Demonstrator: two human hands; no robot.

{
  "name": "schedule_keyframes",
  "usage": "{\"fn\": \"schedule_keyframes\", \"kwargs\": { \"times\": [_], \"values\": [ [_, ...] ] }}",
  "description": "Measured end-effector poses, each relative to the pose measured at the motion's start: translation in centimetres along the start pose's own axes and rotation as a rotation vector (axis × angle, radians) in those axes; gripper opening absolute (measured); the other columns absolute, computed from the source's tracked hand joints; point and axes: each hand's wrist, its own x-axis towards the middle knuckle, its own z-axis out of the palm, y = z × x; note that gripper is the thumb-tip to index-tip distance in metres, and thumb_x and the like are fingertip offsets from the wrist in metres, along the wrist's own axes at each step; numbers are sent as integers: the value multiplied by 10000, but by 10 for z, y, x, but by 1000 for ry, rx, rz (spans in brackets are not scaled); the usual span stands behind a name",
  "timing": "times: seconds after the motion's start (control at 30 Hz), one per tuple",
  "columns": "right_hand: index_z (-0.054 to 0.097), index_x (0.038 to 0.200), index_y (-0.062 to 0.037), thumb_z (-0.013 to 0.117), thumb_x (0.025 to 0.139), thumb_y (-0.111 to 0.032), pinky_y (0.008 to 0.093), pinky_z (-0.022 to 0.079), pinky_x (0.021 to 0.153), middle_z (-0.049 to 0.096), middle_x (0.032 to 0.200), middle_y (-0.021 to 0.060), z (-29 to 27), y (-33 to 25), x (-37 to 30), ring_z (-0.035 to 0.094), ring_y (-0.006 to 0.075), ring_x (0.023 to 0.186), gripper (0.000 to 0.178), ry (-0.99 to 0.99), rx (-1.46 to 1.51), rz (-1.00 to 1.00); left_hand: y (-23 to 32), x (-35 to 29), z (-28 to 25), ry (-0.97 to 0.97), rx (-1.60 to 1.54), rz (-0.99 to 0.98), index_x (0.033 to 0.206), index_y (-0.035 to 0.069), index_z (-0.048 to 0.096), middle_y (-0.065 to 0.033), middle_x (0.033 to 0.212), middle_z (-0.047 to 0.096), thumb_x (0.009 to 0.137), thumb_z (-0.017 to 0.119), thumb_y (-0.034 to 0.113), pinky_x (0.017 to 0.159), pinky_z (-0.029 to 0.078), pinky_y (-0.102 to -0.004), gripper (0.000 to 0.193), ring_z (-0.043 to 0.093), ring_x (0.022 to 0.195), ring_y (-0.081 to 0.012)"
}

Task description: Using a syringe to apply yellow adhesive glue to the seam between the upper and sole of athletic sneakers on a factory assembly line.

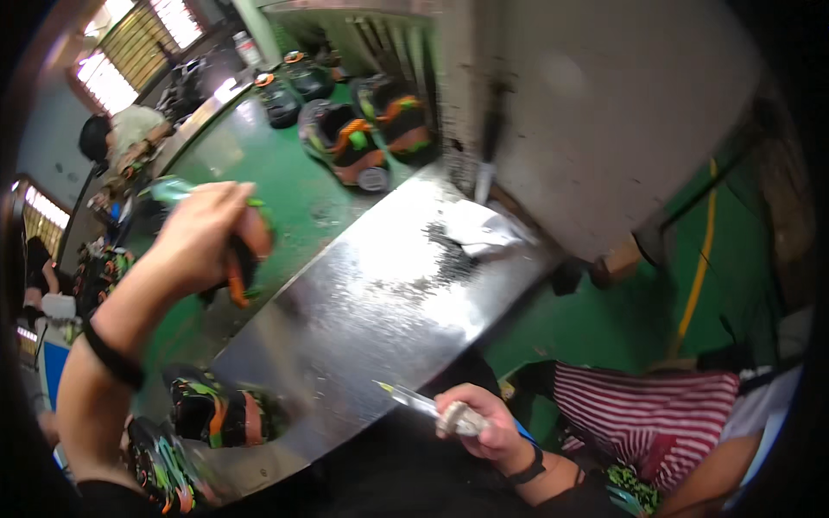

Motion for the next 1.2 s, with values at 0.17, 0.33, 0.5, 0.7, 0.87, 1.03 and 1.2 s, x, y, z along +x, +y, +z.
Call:
{"fn": "schedule_keyframes", "kwargs": {
  "times": [0.17,0.33,0.5,0.7,0.87,1.03,1.2],
  "values": [
    [558,1073,50,691,759,-480,322,468,679,607,846,179,6,5,12,596,237,737,631,27,-40,-57,-22,28,79,-128,247,3,1056,45,641,-106,900,675,675,668,109,908,455,-392,387,622,980,-292],
    [534,1061,18,686,775,-502,324,446,630,602,795,176,13,10,20,585,226,697,613,-15,-77,-47,-44,15,48,77,-271,-541,1253,51,574,-190,1172,618,733,689,117,948,468,-387,536,577,1116,-334],
    [505,1081,-14,797,697,-461,326,454,636,601,811,152,18,21,20,590,221,710,658,-19,-208,-78,-4,-57,-4,309,-475,-483,1265,43,548,-174,1271,550,728,694,119,1026,401,-366,562,513,1208,-311],
    [505,1112,-36,804,679,-469,378,464,792,568,907,117,27,25,28,567,232,816,681,-138,-722,-210,89,-210,-35,353,-451,-541,1264,33,549,-188,1333,476,679,707,184,1092,306,-447,625,413,1292,-374],
    [535,1090,-40,806,683,-387,531,398,967,582,924,125,45,16,28,569,310,863,599,-436,-1423,-433,137,-268,-10,88,-507,-753,1314,71,501,-182,1396,379,569,639,71,1115,260,-497,757,311,1342,-408],
    [534,1122,-25,818,688,-311,393,465,765,595,951,136,60,14,11,567,315,880,592,-365,-1413,-385,118,-270,10,135,-286,-526,1256,89,511,-170,1267,454,565,695,17,971,435,-428,718,471,1181,-385],
    [527,1160,-27,827,678,-278,449,460,856,583,1002,168,58,21,2,564,367,927,620,-338,-1493,-537,109,-258,2,82,-163,-451,1136,80,546,-149,1154,515,572,729,22,872,484,-402,596,548,1035,-351]
  ]
}}
